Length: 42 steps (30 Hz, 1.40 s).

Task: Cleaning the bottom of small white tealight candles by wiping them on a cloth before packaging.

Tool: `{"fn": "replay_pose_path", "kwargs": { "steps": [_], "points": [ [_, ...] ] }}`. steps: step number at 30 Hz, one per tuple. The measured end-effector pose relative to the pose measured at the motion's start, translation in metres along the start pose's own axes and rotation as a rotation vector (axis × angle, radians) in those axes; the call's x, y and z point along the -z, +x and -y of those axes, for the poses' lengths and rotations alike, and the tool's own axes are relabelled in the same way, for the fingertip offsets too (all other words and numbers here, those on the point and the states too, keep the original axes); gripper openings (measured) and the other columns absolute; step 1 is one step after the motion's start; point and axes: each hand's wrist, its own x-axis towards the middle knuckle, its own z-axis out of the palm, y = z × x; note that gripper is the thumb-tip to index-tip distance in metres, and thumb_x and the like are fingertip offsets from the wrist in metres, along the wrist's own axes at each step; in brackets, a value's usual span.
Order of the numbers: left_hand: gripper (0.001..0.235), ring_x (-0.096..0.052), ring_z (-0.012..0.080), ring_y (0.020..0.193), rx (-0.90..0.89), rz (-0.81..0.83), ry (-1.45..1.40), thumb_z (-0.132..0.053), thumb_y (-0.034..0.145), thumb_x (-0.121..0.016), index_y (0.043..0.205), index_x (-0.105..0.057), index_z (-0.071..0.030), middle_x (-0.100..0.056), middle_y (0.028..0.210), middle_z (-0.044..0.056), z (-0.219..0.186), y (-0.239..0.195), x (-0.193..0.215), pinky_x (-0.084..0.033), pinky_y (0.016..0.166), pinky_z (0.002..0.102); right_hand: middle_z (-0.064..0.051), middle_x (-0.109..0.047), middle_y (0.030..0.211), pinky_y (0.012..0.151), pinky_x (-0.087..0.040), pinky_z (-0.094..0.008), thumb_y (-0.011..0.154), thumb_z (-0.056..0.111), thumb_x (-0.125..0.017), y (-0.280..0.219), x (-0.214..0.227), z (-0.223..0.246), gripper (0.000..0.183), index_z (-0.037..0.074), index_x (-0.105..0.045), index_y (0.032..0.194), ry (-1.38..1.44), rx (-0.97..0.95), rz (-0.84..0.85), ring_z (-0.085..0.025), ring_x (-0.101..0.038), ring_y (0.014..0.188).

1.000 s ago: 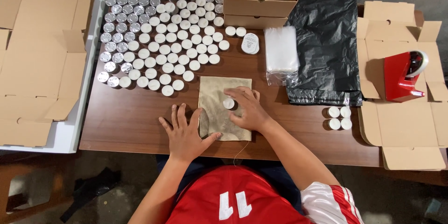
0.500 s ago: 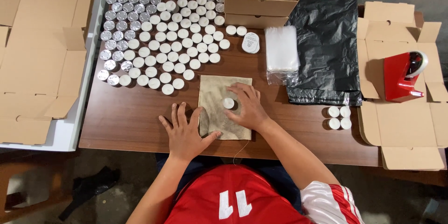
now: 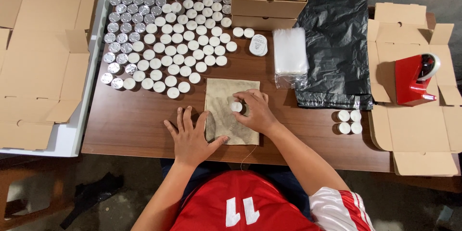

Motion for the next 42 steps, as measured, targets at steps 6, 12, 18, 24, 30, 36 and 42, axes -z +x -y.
{"fn": "replay_pose_path", "kwargs": {
  "steps": [6, 12, 18, 24, 30, 36, 42],
  "points": [
    [0.091, -0.024, 0.0541, 0.146, 0.004, 0.006, -0.002, -0.079, 0.077, -0.069, 0.140, -0.054, -0.015, -0.032, 0.147, 0.024, 0.000, 0.000, -0.001, -0.011, 0.104, 0.084, 0.002, -0.067, 0.118, 0.109, -0.035, -0.047, 0.074, 0.040, -0.085, 0.000, 0.001, -0.001, 0.064, 0.024, -0.063, 0.132, -0.040, 0.008, -0.024, -0.021, -0.054, 0.125],
    [0.090, -0.025, 0.0547, 0.145, -0.002, 0.009, -0.002, -0.078, 0.078, -0.070, 0.141, -0.053, -0.015, -0.032, 0.147, 0.024, 0.000, 0.000, 0.001, -0.010, 0.103, 0.084, 0.001, -0.069, 0.108, 0.108, -0.033, -0.048, 0.083, 0.027, -0.082, 0.001, 0.000, -0.002, 0.051, 0.022, -0.062, 0.129, -0.008, -0.010, 0.013, -0.023, -0.054, 0.121],
    [0.091, -0.024, 0.0546, 0.146, -0.002, -0.001, -0.006, -0.077, 0.076, -0.071, 0.140, -0.053, -0.015, -0.032, 0.147, 0.024, 0.001, 0.000, -0.002, -0.010, 0.103, 0.084, 0.003, -0.064, 0.123, 0.111, -0.033, -0.045, 0.075, 0.039, -0.086, 0.000, -0.001, -0.005, 0.066, 0.027, -0.060, 0.134, -0.053, -0.007, 0.003, -0.020, -0.050, 0.129],
    [0.087, -0.023, 0.0542, 0.146, -0.019, -0.007, 0.023, -0.076, 0.080, -0.068, 0.140, -0.053, -0.016, -0.032, 0.148, 0.024, 0.002, -0.002, -0.004, -0.008, 0.105, 0.082, 0.003, -0.069, 0.112, 0.108, -0.031, -0.045, 0.083, 0.026, -0.082, 0.000, -0.001, -0.004, 0.051, 0.025, -0.063, 0.130, -0.006, 0.003, 0.009, -0.020, -0.053, 0.124],
    [0.086, -0.023, 0.0541, 0.147, -0.016, -0.007, 0.032, -0.076, 0.081, -0.067, 0.140, -0.053, -0.015, -0.032, 0.148, 0.024, 0.001, 0.000, -0.004, -0.009, 0.105, 0.082, 0.004, -0.063, 0.128, 0.110, -0.031, -0.043, 0.076, 0.039, -0.085, -0.002, 0.002, 0.000, 0.067, 0.028, -0.060, 0.137, -0.080, 0.029, 0.019, -0.019, -0.049, 0.132],
    [0.087, -0.025, 0.0546, 0.145, -0.025, -0.032, 0.029, -0.073, 0.078, -0.072, 0.140, -0.053, -0.015, -0.032, 0.148, 0.024, -0.004, 0.000, 0.004, -0.015, 0.102, 0.083, 0.001, -0.070, 0.114, 0.106, -0.031, -0.048, 0.083, 0.038, -0.078, -0.006, 0.004, -0.002, 0.046, 0.023, -0.067, 0.126, -0.152, 0.036, 0.126, -0.023, -0.050, 0.129],
    [0.087, -0.026, 0.0560, 0.145, -0.049, -0.047, 0.040, -0.067, 0.076, -0.076, 0.140, -0.053, -0.014, -0.032, 0.149, 0.025, -0.005, 0.000, 0.005, -0.017, 0.101, 0.084, 0.000, -0.077, 0.106, 0.089, -0.048, -0.043, 0.074, 0.039, -0.081, -0.061, 0.073, -0.004, 0.051, 0.026, -0.073, 0.123, -0.336, 0.052, -0.003, -0.027, -0.066, 0.109]
  ]
}}
